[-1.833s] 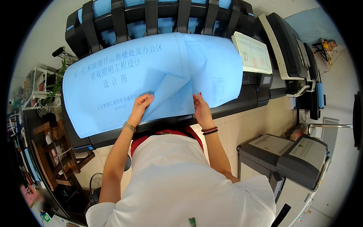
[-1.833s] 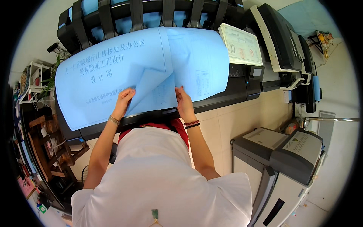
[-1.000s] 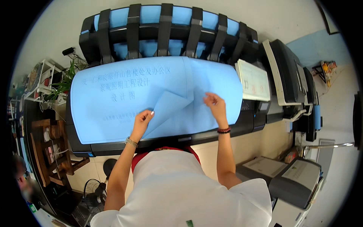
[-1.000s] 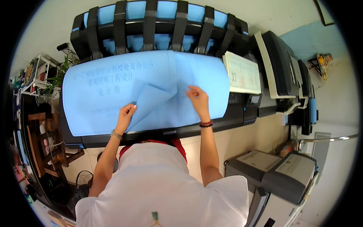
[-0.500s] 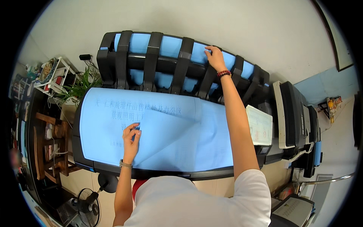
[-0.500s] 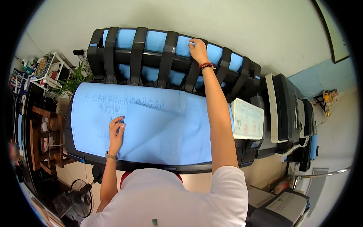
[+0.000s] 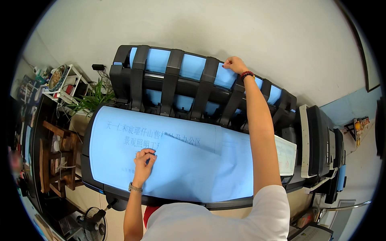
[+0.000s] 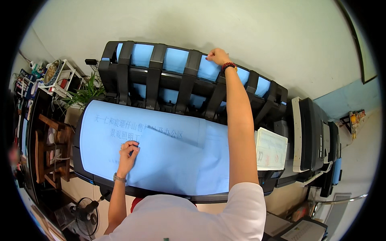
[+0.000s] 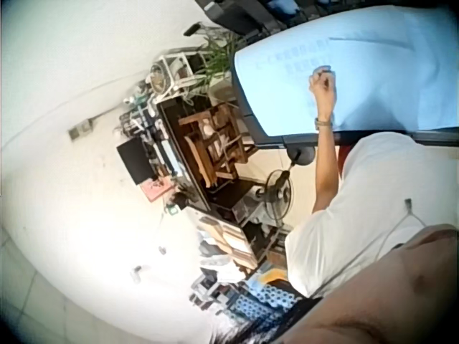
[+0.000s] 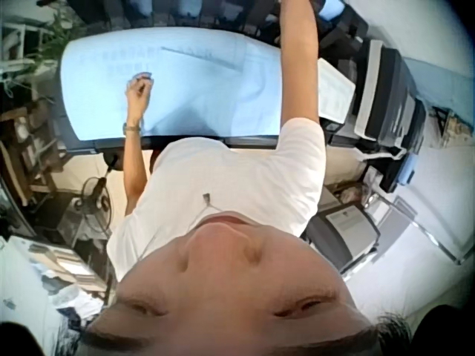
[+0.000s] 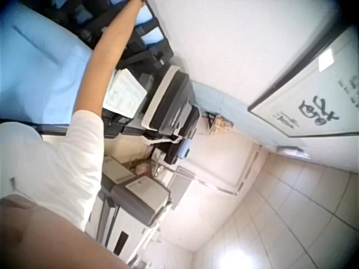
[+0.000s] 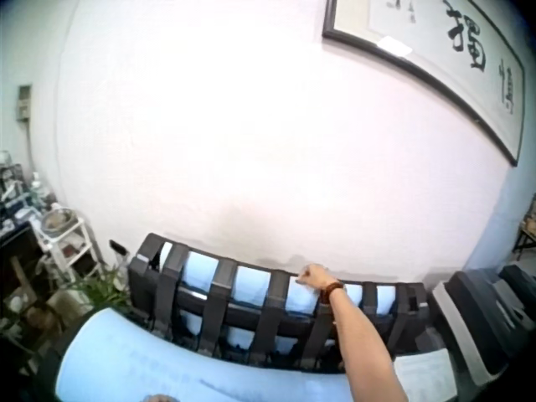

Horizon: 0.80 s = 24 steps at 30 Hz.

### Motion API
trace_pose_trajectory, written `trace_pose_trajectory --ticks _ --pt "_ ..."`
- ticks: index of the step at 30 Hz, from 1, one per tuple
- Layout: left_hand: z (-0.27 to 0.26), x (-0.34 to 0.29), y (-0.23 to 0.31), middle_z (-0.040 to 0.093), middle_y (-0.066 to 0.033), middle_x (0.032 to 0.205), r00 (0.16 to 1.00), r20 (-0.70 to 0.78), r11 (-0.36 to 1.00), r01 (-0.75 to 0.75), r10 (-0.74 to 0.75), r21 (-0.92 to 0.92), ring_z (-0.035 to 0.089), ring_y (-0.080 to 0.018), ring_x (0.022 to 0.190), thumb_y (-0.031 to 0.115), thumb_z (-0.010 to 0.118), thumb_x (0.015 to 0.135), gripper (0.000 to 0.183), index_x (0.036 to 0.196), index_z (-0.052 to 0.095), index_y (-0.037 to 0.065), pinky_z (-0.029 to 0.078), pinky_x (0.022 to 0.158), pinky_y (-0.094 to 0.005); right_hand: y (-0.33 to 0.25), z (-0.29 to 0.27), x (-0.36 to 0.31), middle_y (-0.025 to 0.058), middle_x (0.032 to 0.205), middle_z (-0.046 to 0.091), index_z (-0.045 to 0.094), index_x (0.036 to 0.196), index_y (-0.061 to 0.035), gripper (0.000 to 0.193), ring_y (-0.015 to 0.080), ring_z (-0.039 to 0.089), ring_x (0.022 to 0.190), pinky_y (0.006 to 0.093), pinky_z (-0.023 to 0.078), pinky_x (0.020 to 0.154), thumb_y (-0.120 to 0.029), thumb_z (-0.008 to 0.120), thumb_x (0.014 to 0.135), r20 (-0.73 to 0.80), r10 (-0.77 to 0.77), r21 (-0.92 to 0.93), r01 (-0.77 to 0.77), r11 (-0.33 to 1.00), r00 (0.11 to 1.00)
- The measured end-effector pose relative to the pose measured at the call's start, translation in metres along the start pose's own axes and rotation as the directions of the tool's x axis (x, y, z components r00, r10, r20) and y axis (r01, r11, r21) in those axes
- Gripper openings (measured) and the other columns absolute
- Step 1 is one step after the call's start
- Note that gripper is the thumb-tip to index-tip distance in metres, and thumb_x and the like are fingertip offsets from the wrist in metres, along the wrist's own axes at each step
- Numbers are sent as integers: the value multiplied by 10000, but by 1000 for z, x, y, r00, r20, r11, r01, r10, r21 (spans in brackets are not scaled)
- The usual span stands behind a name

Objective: The person aligns blue paper sheets on a plotter by hand. They reposition and smooth out the paper, folding edges and stacking sheets on the machine's output tray.

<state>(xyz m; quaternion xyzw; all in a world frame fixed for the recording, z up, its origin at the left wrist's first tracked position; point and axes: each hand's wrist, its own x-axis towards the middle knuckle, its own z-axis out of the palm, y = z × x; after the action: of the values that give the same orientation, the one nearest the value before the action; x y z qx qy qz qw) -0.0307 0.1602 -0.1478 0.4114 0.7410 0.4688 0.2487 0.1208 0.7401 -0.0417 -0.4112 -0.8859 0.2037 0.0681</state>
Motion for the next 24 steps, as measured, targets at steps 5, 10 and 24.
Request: trace_pose_trajectory --ticks 5,10,24 --pt "-2 -1 0 644 -4 1035 999 -19 998 -38 39 41 472 -190 901 162 684 854 144 769 669 47 342 830 -316 -3 -11 6 25 885 714 724 815 -146 177 218 641 942 669 218 1030 -319 746 785 -56 4 -47 -7 999 998" --pt "-4 -2 4 639 -8 1056 1000 16 998 -2 1 62 481 -189 947 153 669 862 136 779 661 46 331 864 -331 1 -36 3 43 904 719 724 826 -141 161 229 657 932 614 319 992 -301 718 804 -224 -8 -100 -15 995 975" --pt "-2 -7 -3 638 26 1071 999 -5 998 -39 39 48 472 -181 936 188 671 867 142 779 677 76 295 852 -331 -57 -255 -51 101 853 693 676 903 -70 186 253 650 799 358 503 756 -253 665 874 -928 -204 -152 181 972 313"
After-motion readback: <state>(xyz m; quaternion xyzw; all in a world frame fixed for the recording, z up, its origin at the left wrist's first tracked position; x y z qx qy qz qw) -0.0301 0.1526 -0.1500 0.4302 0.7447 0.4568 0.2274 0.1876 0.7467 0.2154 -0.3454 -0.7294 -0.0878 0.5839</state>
